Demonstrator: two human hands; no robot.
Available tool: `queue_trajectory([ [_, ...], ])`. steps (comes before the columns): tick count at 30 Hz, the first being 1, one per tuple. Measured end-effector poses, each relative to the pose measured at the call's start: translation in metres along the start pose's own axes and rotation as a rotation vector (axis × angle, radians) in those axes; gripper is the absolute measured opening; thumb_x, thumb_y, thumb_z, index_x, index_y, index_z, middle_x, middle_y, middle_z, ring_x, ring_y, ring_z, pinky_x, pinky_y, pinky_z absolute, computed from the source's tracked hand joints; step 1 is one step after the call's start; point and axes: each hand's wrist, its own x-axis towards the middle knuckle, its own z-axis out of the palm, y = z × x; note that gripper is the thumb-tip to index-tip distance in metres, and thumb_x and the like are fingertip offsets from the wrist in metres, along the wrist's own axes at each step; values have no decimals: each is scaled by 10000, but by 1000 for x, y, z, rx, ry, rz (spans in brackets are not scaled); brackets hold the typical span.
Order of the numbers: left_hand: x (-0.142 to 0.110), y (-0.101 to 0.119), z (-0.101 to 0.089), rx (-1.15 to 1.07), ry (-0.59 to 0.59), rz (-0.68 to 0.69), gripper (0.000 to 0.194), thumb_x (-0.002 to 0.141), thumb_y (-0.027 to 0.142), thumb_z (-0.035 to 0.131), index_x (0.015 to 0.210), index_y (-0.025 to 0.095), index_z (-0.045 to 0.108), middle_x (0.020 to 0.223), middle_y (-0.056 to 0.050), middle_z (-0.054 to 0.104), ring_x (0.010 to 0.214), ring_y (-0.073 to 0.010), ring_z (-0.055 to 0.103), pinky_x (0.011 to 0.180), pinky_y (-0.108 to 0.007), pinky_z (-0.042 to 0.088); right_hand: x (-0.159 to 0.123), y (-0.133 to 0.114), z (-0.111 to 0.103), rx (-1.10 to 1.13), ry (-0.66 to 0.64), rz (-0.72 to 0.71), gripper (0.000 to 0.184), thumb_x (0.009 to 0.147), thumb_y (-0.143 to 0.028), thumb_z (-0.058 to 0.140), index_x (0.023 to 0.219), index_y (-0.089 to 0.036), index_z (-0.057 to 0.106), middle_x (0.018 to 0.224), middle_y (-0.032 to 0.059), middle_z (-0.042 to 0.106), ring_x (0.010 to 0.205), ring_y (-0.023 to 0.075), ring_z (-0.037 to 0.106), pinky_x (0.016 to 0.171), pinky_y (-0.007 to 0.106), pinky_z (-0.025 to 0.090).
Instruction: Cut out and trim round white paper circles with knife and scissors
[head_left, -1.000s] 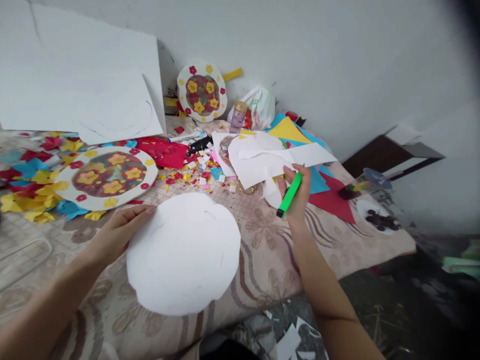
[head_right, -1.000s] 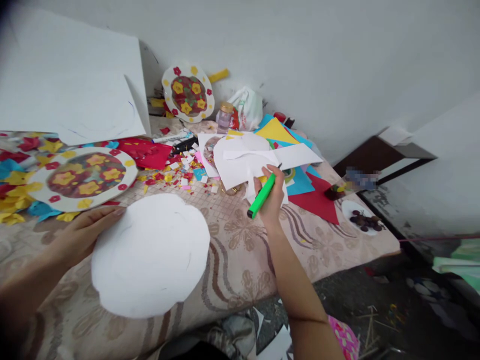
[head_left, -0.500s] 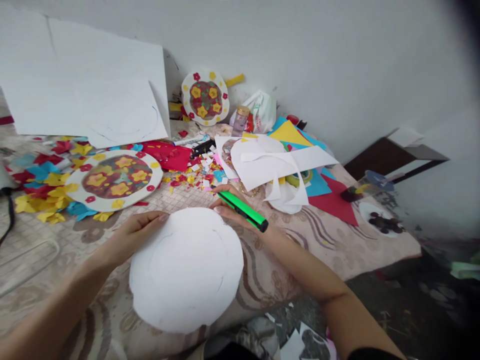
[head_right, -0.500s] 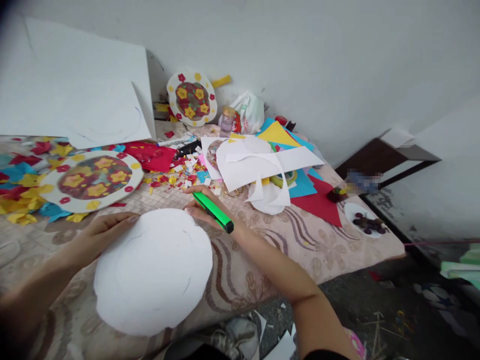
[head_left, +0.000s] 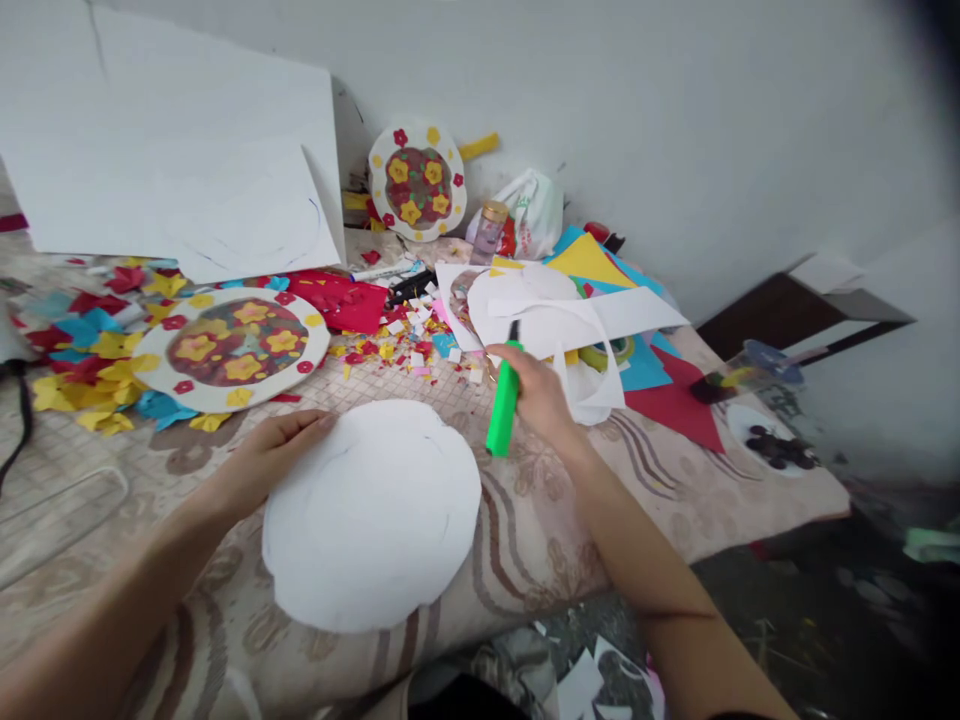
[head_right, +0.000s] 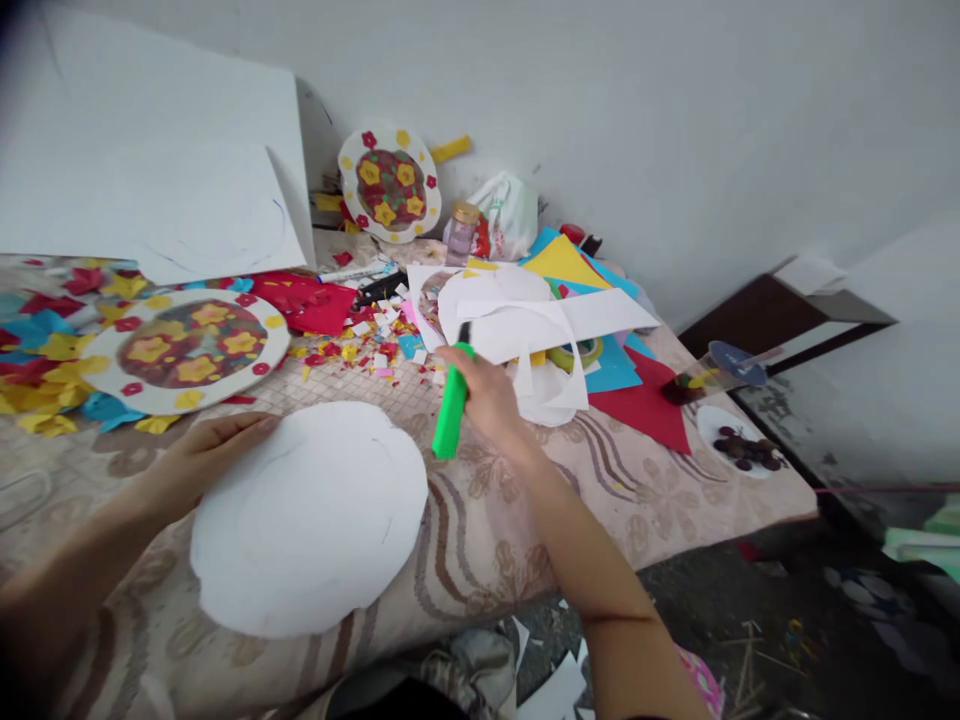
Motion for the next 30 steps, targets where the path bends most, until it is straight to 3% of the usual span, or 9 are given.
queue_trajectory([
  [3,3,-1,2,-55,18,-19,467,672,544,806,955,194,679,669,7,707,510,-186,635,414,-238,470,5,6,-16,-55,158,20,308,836,-348,703,1119,-278,606,1045,60,691,1034,293,679,912,446,538],
  [6,6,-3,4,-107,34,-25,514,640,546,827,998,205,691,675,0,709,539,-202,660,427,-250,502,-1,1,-3,78,159,18,351,829,-422,736,1100,-296,554,1068,42,724,1026,270,714,902,446,565],
  [11,7,-6,5,-190,61,6,521,682,578,813,1034,213,694,713,0,718,571,-184,677,457,-234,523,-28,-25,45,668,-297,-34,391,876,-496,705,1088,-292,446,1071,71,762,901,217,755,802,406,608],
  [14,7,-6,6,-193,38,2,524,658,560,845,1021,215,688,729,-1,725,581,-184,681,468,-240,535,-38,-32,62,798,-463,-15,361,939,-549,603,1112,-280,436,1055,80,770,965,221,754,877,455,589],
  [15,7,-6,6,-190,29,-1,527,646,558,856,1006,213,688,728,-4,726,570,-184,676,458,-241,531,-39,-32,65,761,-431,-19,363,934,-552,610,1107,-275,452,1072,84,767,1027,227,741,938,474,564],
  [19,9,-9,7,-177,20,34,512,648,598,849,940,208,692,712,-6,716,557,-167,654,433,-218,506,-35,-28,64,583,12,-38,362,909,-491,677,1122,-284,470,1109,65,758,1110,219,706,1084,492,471],
  [21,10,-11,7,-183,15,47,506,648,600,850,930,211,693,707,-3,712,575,-169,656,442,-214,506,-34,-27,65,693,6,7,347,940,-488,632,1144,-300,424,1042,38,773,986,212,742,994,486,538],
  [24,10,-11,8,-226,23,21,507,622,575,871,924,205,701,690,-7,703,566,-177,650,435,-223,498,-34,-26,67,764,-178,91,335,969,-544,546,1150,-293,418,978,39,784,895,222,763,894,472,587],
  [30,15,-9,7,-307,135,31,363,641,438,864,859,199,699,697,6,686,546,-139,608,445,-205,470,-31,-10,61,423,104,68,387,912,-453,664,1199,-271,479,1231,113,701,1211,254,655,1083,481,476],
])
